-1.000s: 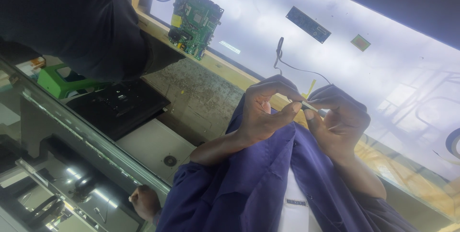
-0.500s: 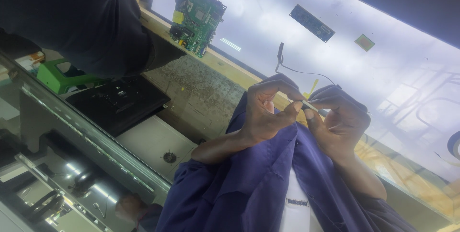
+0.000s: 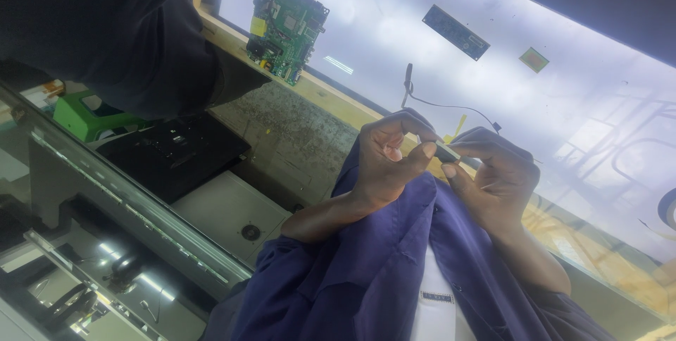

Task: Repairing a ribbon cable by applying tape and connecting it to a circuit board on a backlit workbench.

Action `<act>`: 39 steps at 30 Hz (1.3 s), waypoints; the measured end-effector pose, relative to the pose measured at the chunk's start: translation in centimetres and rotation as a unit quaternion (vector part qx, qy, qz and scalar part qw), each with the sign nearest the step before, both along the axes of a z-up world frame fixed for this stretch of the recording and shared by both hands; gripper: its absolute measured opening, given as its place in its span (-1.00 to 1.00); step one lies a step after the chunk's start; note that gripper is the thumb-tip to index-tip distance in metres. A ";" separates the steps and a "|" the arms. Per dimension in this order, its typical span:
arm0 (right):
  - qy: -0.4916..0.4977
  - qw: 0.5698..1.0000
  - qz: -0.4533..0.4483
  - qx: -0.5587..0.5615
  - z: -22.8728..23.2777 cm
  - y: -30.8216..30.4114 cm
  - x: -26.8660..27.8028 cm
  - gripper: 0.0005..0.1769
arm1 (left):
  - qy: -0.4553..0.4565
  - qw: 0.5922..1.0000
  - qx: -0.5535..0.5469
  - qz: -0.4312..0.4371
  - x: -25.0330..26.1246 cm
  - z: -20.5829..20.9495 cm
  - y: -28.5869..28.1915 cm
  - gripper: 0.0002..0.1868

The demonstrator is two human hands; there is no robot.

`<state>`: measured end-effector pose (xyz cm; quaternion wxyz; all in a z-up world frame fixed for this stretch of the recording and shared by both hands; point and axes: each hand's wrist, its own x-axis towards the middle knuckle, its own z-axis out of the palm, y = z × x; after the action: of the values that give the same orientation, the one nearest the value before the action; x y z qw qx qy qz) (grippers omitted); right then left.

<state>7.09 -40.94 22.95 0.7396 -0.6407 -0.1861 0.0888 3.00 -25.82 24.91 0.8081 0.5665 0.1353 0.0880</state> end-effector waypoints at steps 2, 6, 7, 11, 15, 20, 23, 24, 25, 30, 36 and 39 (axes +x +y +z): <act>0.007 1.000 -0.003 -0.002 0.2 0.0 -0.1 -0.80 | 0.003 1.000 -0.002 0.009 0.0 0.0 -0.2 -0.94; 0.028 1.000 -0.010 0.007 0.1 0.0 -0.1 -0.81 | 0.004 1.000 -0.018 0.021 -0.1 -0.5 -0.3 -0.86; 0.028 1.000 -0.010 0.007 0.0 -0.1 -0.2 -0.81 | 0.005 1.000 -0.018 0.021 0.0 -0.4 -0.3 -0.86; 0.050 0.999 -0.017 0.013 -0.3 -0.3 -0.3 -0.83 | 0.011 1.000 -0.020 0.017 -0.1 -0.4 -0.3 -0.88; 0.064 0.997 -0.035 0.006 0.1 0.0 -0.3 -0.80 | 0.015 1.000 -0.006 0.006 -0.2 -0.6 -0.1 -0.89; 0.065 0.997 -0.047 0.004 -0.3 -0.4 -0.3 -0.79 | 0.008 1.000 0.020 -0.014 -0.2 -0.1 0.2 -0.90; 0.063 0.996 -0.055 0.000 -0.2 -0.4 -0.4 -0.78 | 0.002 0.999 0.040 -0.023 0.0 0.3 0.3 -0.89; 0.061 0.996 -0.058 -0.006 -0.2 -0.4 -0.4 -0.77 | -0.002 0.999 0.045 -0.026 0.0 0.6 0.4 -0.89; 0.061 0.996 -0.059 -0.006 -0.2 -0.4 -0.4 -0.77 | -0.002 0.999 0.045 -0.027 0.0 0.5 0.4 -0.89; 0.056 0.997 -0.057 -0.005 -0.3 -0.5 -0.3 -0.82 | -0.035 0.997 0.071 -0.015 0.2 0.6 0.2 -0.91; 0.051 0.997 -0.053 -0.005 -0.8 -0.5 -0.6 -0.82 | -0.041 0.997 0.070 0.007 0.1 0.2 0.0 -0.91; 0.055 0.997 -0.052 0.001 -0.9 -0.5 -0.6 -0.85 | -0.056 0.996 0.070 0.023 0.2 0.0 -0.2 -0.91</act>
<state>6.47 -41.45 22.06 0.7529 -0.6430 -0.1120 0.0852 3.24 -26.05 24.94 0.7705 0.6126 0.0960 0.1475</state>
